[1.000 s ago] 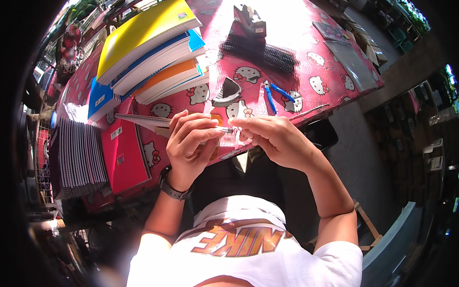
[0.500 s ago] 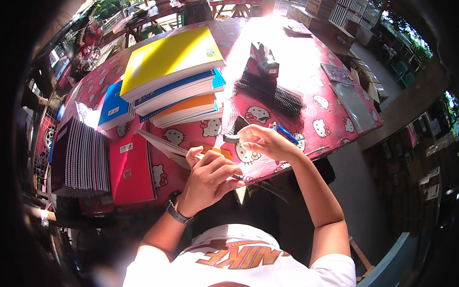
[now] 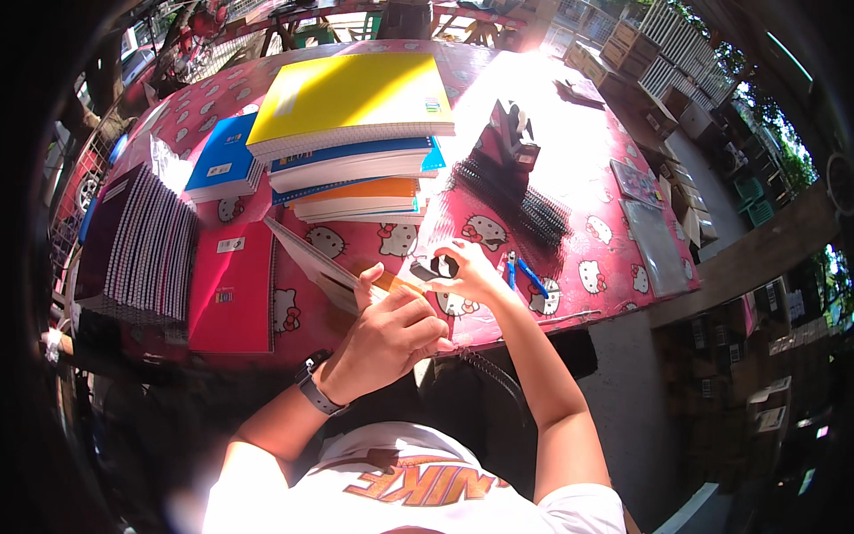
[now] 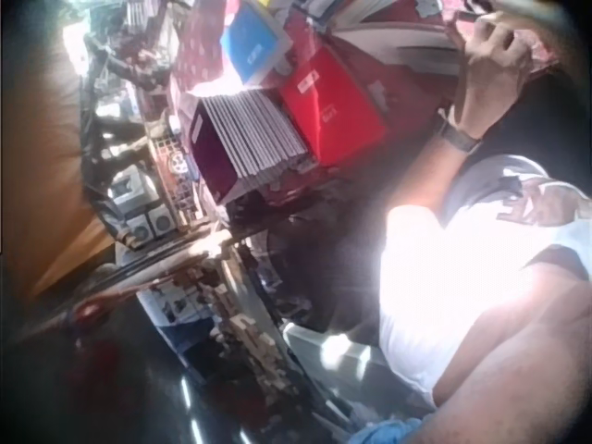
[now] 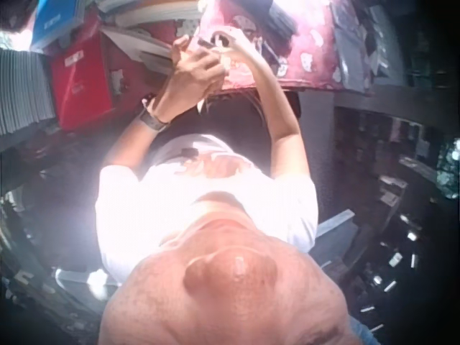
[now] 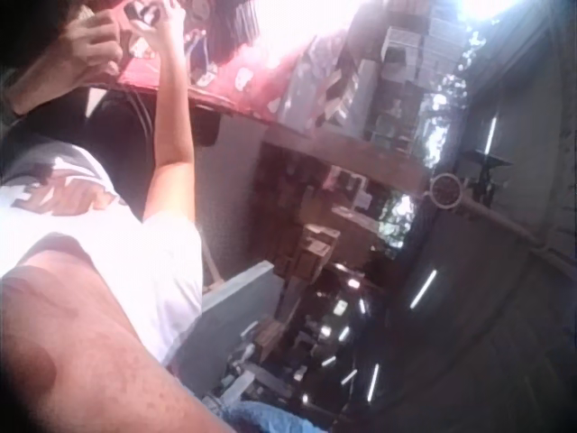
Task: The person uses a handheld binding tool and pliers to crimp the ends of spiral coils on several notebooks before placing them in a stack on a table. They also briefly plug an electric kettle into a wall outlet.
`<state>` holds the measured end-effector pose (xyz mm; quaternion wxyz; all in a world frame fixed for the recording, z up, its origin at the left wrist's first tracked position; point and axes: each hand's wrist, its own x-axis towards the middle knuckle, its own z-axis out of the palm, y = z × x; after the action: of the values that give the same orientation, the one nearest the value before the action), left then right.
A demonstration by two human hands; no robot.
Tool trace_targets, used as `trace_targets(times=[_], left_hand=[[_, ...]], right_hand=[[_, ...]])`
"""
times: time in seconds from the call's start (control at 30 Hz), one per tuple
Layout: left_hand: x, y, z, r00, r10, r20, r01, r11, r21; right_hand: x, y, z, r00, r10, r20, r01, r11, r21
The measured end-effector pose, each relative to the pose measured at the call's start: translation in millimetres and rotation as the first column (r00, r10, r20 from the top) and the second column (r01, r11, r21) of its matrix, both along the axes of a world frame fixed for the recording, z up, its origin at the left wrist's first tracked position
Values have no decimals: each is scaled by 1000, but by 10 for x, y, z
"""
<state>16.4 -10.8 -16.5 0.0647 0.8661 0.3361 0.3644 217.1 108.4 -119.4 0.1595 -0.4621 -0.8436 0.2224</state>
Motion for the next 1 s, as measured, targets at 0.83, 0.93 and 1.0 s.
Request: trace_targets(times=[0.83,0.93,1.0], left_hand=[[-168,143,-127,969,220,112,-227,973,52],[-163,118,-95,973,212,95,-214,977,4],[-184,128,-85,977,175,119,-176,984,-2]], right_hand=[[79,-990,330,4,-278,-961,-433,865,-252],[93,-889,754,286,4,-958,-565,808,-165],[163,-785,795,840,-85,-535,-69,963,-261]])
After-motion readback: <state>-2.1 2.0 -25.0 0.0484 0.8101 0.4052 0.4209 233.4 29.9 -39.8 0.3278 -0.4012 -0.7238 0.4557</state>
